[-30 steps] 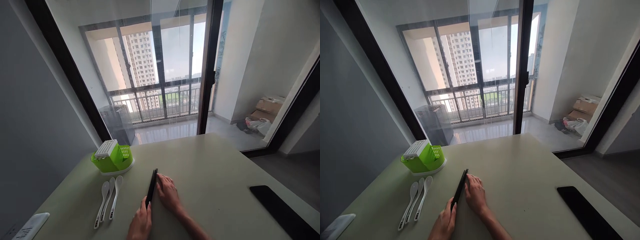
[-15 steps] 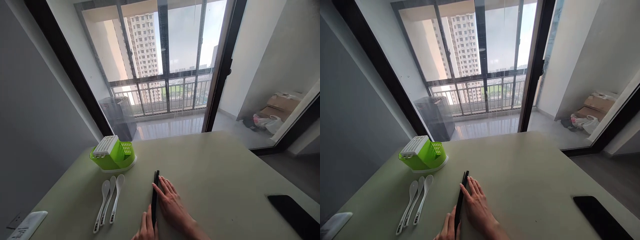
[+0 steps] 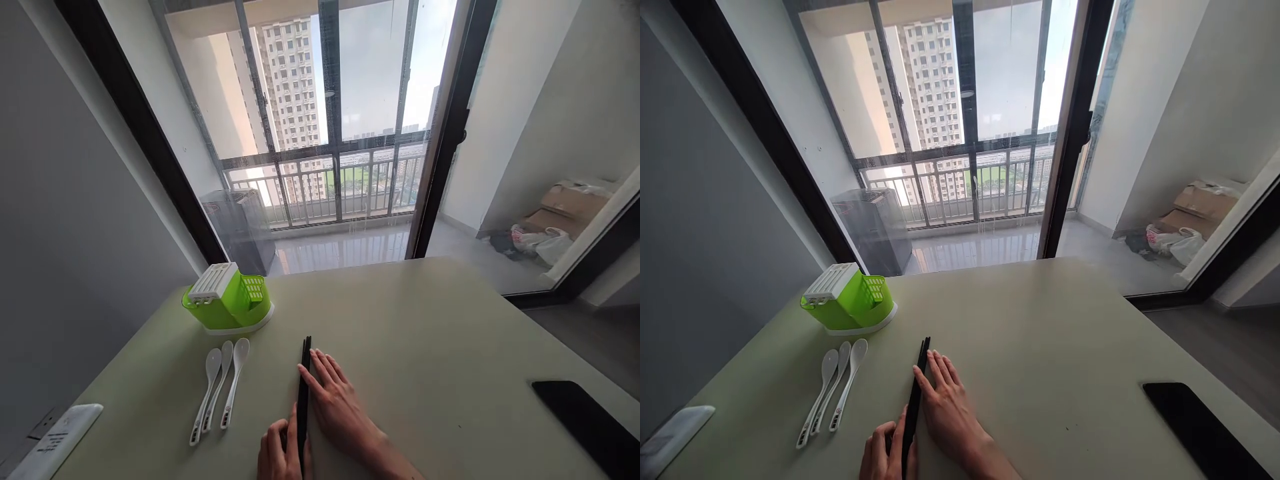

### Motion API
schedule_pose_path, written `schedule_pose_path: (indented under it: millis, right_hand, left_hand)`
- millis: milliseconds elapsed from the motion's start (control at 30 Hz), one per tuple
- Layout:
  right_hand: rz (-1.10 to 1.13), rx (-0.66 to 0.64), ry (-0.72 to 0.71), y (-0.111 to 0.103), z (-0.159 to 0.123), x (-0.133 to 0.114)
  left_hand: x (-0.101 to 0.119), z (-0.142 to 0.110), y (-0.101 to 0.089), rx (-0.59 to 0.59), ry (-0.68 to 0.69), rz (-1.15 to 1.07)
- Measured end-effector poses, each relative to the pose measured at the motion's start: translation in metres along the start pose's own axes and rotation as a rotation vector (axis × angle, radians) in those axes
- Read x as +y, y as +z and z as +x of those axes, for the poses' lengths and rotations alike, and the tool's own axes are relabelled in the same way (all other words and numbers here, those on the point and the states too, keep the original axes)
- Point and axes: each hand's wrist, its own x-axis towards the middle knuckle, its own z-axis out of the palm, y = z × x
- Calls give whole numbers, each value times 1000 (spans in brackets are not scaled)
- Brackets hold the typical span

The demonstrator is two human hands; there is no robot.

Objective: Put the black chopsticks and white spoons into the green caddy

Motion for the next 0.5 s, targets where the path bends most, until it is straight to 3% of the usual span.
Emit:
schedule_pose_path:
  millis: [200, 367, 500]
  right_hand:
    - [51, 83, 7, -2, 0, 1]
    - [264, 242, 104, -11, 4, 0]
    - [459, 318, 237, -17, 5, 2]
  left_hand:
    - [10, 6, -14, -58, -89, -135]
    - [27, 9, -28, -91, -206, -226]
    - [25, 11, -38, -3, -240, -247]
